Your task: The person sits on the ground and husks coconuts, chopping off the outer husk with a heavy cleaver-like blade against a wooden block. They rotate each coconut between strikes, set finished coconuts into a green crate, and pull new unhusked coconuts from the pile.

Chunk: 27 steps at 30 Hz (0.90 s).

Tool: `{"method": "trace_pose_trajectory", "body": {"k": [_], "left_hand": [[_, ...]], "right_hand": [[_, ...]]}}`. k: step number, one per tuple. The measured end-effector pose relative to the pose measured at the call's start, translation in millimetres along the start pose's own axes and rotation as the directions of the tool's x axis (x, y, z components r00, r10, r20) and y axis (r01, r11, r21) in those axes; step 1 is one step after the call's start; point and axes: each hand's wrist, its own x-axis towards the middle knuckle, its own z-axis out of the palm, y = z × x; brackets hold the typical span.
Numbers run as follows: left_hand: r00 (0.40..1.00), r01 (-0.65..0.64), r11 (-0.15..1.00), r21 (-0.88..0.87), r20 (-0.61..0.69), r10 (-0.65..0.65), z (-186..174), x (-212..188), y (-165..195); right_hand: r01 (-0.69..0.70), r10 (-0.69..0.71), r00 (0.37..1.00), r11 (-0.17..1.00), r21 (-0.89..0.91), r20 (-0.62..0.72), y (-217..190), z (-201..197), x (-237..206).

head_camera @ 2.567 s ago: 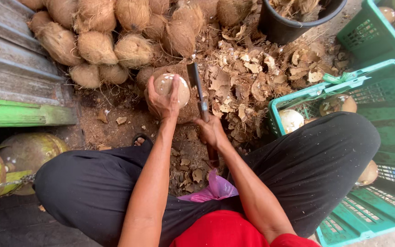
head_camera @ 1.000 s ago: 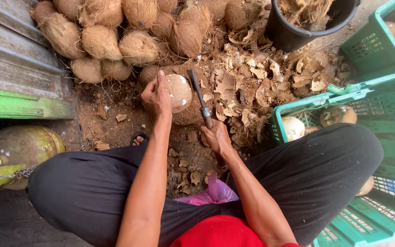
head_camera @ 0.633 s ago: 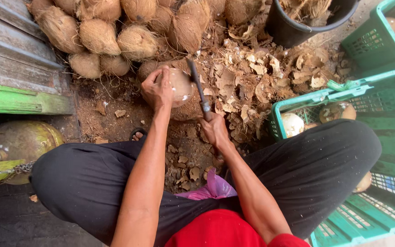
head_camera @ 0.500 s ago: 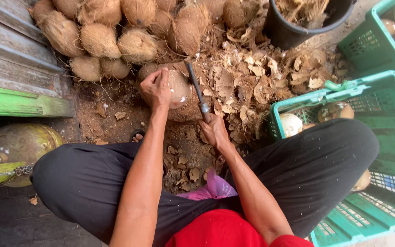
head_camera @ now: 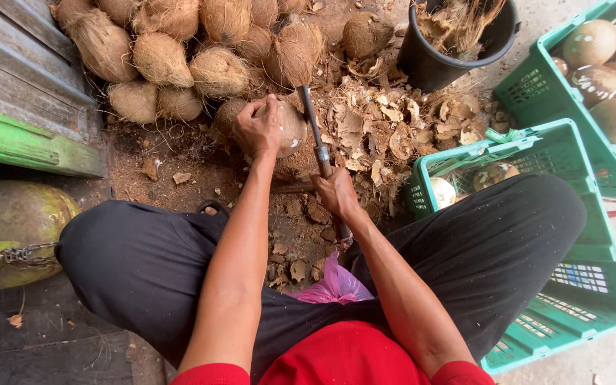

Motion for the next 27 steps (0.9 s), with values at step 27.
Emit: {"method": "trace_pose_trajectory", "body": {"k": [27], "left_hand": [[1.0,0.029,0.992,-0.122,0.011,-0.028,21,20,-42]], "right_hand": [[0.325,-0.312,0.932,0.945,0.042,-0.185,-7,-34,13]]}}
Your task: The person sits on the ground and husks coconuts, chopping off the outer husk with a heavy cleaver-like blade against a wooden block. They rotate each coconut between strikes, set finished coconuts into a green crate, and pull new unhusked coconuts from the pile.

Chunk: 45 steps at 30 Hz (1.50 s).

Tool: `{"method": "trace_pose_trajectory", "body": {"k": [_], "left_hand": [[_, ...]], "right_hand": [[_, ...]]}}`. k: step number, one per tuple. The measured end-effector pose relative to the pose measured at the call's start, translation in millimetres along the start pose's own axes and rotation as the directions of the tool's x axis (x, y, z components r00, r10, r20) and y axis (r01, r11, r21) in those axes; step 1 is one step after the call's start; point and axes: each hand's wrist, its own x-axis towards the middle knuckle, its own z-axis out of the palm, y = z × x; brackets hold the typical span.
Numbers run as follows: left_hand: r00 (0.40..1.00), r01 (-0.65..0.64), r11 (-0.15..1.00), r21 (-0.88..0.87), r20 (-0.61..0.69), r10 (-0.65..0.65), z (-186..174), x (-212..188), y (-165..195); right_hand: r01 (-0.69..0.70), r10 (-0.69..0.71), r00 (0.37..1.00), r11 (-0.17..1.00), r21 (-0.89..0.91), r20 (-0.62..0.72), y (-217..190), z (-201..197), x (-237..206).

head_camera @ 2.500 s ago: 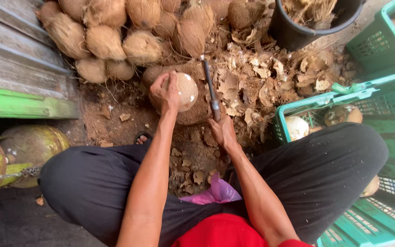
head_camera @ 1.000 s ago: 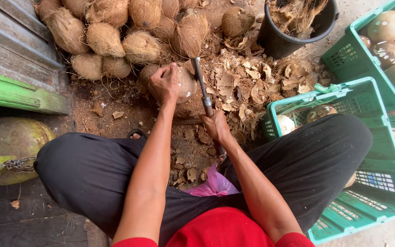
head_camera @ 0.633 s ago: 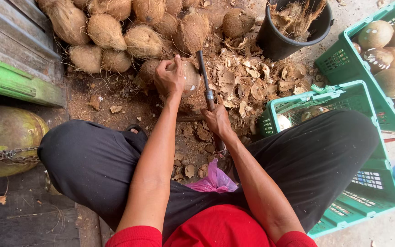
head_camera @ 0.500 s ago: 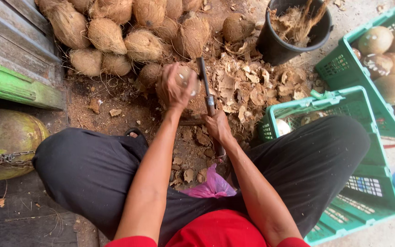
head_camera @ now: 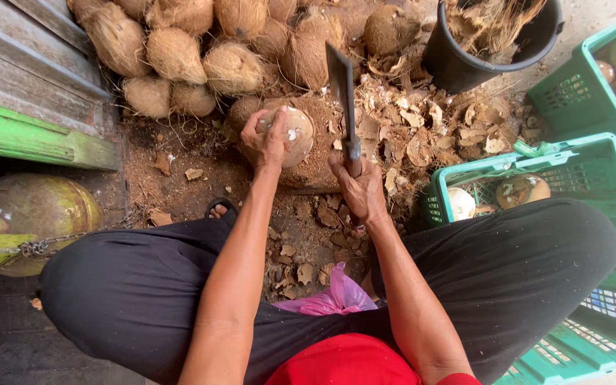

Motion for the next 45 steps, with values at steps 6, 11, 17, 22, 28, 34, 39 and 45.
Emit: {"method": "trace_pose_trajectory", "body": {"k": [6,11,17,22,28,34,39,45], "left_hand": [[0.988,0.148,0.984,-0.097,-0.021,-0.15,11,-16,-2],[0.994,0.056,0.998,-0.005,-0.092,-0.056,18,-31,-4],[0.994,0.001,0.996,0.087,-0.11,0.009,21,-26,-9],[0.984,-0.15,0.988,0.036,-0.087,0.153,18,-30,1],[0.968,-0.235,0.972,0.015,-0.085,0.235,13,-35,-5],[0.962,-0.245,0.966,0.086,-0.102,0.253,15,-35,-9],[0.969,-0.223,0.963,0.15,-0.071,0.235,14,-39,-5],[0.983,-0.183,0.983,-0.036,-0.001,0.183,11,-25,-8]], "right_hand": [[-0.177,0.167,0.983,0.973,0.151,0.079,-17,21,-8],[-0.15,0.145,0.987,0.987,0.059,0.075,-8,26,-10],[-0.074,0.073,0.997,0.995,0.066,0.012,9,29,-2],[-0.199,0.206,0.966,0.978,-0.061,0.154,1,12,9],[-0.325,0.311,0.923,0.945,0.03,0.226,-31,-19,-9],[-0.159,0.15,0.987,0.953,0.26,0.054,-13,10,-4],[-0.389,0.396,0.879,0.918,-0.08,0.265,19,16,5],[-0.41,0.395,0.871,0.912,-0.009,0.292,12,-4,11]]}}
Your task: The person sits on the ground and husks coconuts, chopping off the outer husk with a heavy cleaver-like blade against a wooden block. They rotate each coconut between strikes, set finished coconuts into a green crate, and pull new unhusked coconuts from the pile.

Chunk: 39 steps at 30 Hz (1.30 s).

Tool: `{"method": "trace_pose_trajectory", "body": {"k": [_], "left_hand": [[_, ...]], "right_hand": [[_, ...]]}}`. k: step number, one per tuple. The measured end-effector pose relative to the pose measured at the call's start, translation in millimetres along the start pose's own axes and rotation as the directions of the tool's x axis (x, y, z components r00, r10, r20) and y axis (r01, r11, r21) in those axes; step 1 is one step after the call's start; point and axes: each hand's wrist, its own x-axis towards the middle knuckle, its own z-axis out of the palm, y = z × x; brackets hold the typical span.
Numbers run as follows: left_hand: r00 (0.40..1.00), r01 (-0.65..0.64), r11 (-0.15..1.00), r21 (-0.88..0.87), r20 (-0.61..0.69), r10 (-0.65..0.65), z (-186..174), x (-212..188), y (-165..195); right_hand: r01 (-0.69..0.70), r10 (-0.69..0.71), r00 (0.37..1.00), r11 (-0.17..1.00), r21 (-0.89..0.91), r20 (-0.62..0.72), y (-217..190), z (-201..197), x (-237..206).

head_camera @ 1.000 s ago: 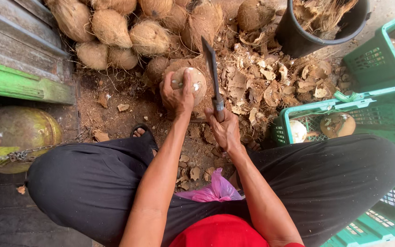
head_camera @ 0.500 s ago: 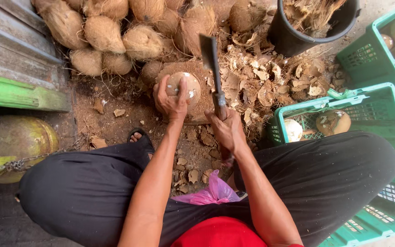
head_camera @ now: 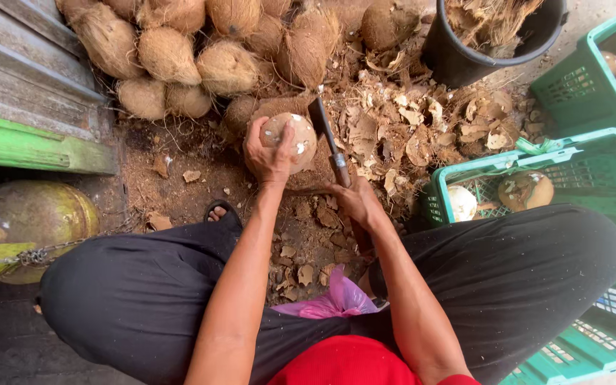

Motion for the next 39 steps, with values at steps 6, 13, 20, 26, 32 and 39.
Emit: {"method": "trace_pose_trajectory", "body": {"k": [6,13,20,26,32,39], "left_hand": [[0.989,0.104,0.993,0.048,0.102,-0.108,3,17,-1],[0.967,-0.237,0.967,0.091,0.119,0.226,3,25,-3],[0.953,-0.206,0.972,-0.116,0.203,0.226,-7,25,1],[0.896,0.42,0.895,0.153,0.085,-0.435,-3,13,18],[0.983,0.001,0.998,-0.06,0.184,0.01,-11,13,24],[0.98,-0.162,0.987,0.02,0.12,0.158,2,21,9]], "right_hand": [[0.267,-0.264,0.937,0.963,-0.015,-0.228,-4,-7,-4],[0.136,-0.137,0.986,0.991,-0.012,-0.095,7,12,0],[0.074,-0.072,0.992,0.997,-0.018,0.102,20,-7,3],[0.182,-0.2,0.972,0.974,-0.136,-0.126,32,19,4],[0.243,-0.239,0.97,0.914,0.325,-0.054,11,31,-16],[0.363,-0.332,0.93,0.899,0.246,-0.159,-14,-5,-24]]}}
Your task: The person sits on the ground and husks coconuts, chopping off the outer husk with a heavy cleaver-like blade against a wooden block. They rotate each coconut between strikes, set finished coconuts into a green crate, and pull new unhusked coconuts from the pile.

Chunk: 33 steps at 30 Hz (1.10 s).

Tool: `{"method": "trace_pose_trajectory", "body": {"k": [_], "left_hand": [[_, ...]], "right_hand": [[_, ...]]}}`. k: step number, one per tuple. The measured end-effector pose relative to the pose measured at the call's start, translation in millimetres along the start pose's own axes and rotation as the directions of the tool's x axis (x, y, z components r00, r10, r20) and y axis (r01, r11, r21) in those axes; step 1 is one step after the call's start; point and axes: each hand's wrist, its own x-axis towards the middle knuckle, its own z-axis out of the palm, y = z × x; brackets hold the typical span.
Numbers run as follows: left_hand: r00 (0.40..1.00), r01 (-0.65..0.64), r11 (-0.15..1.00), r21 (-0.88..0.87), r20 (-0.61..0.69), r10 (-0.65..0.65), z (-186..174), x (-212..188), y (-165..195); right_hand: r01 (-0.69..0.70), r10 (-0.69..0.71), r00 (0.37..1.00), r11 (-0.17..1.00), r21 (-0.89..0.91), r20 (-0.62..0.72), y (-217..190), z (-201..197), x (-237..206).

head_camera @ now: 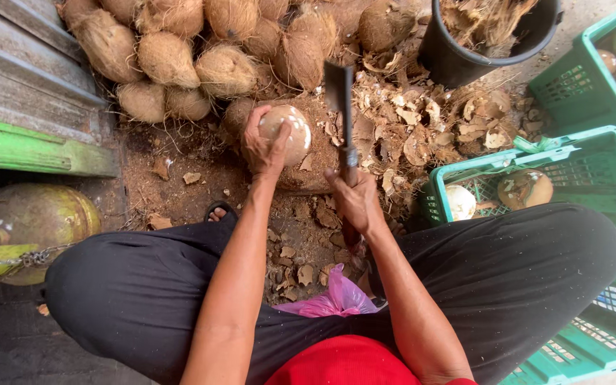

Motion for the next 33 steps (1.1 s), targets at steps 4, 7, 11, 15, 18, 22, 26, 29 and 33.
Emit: {"method": "trace_pose_trajectory", "body": {"k": [4,7,11,15,18,22,26,29,33], "left_hand": [[0.999,-0.045,0.999,-0.006,0.018,0.045,2,3,-7],[0.986,-0.128,0.991,-0.043,0.102,0.132,-5,7,-8],[0.959,-0.248,0.969,0.012,0.146,0.244,-9,7,-8],[0.959,-0.252,0.966,-0.052,0.122,0.257,-6,7,-13],[0.958,-0.251,0.968,0.018,0.145,0.245,-4,8,-17],[0.939,-0.32,0.947,0.01,0.134,0.316,-8,10,-15],[0.93,-0.304,0.953,0.002,0.216,0.296,-13,9,-9],[0.933,-0.271,0.962,-0.013,0.241,0.266,-15,11,-7],[0.932,-0.279,0.96,0.005,0.244,0.27,-16,11,-6]], "right_hand": [[0.079,-0.077,0.996,0.997,0.023,-0.046,12,1,12],[0.063,-0.066,0.998,0.993,-0.101,-0.02,24,10,18],[-0.172,0.186,0.982,0.956,-0.236,0.035,29,12,17],[0.013,-0.016,1.0,0.989,-0.148,-0.022,30,8,18],[0.042,-0.05,0.998,0.978,-0.205,-0.034,33,10,25],[-0.118,0.135,0.99,0.939,-0.325,0.032,34,11,30],[-0.126,0.146,0.989,0.913,-0.389,0.023,23,2,21],[-0.171,0.177,0.984,0.966,-0.194,0.017,14,-3,17],[0.03,-0.043,0.997,0.979,-0.203,-0.059,20,1,19]]}}
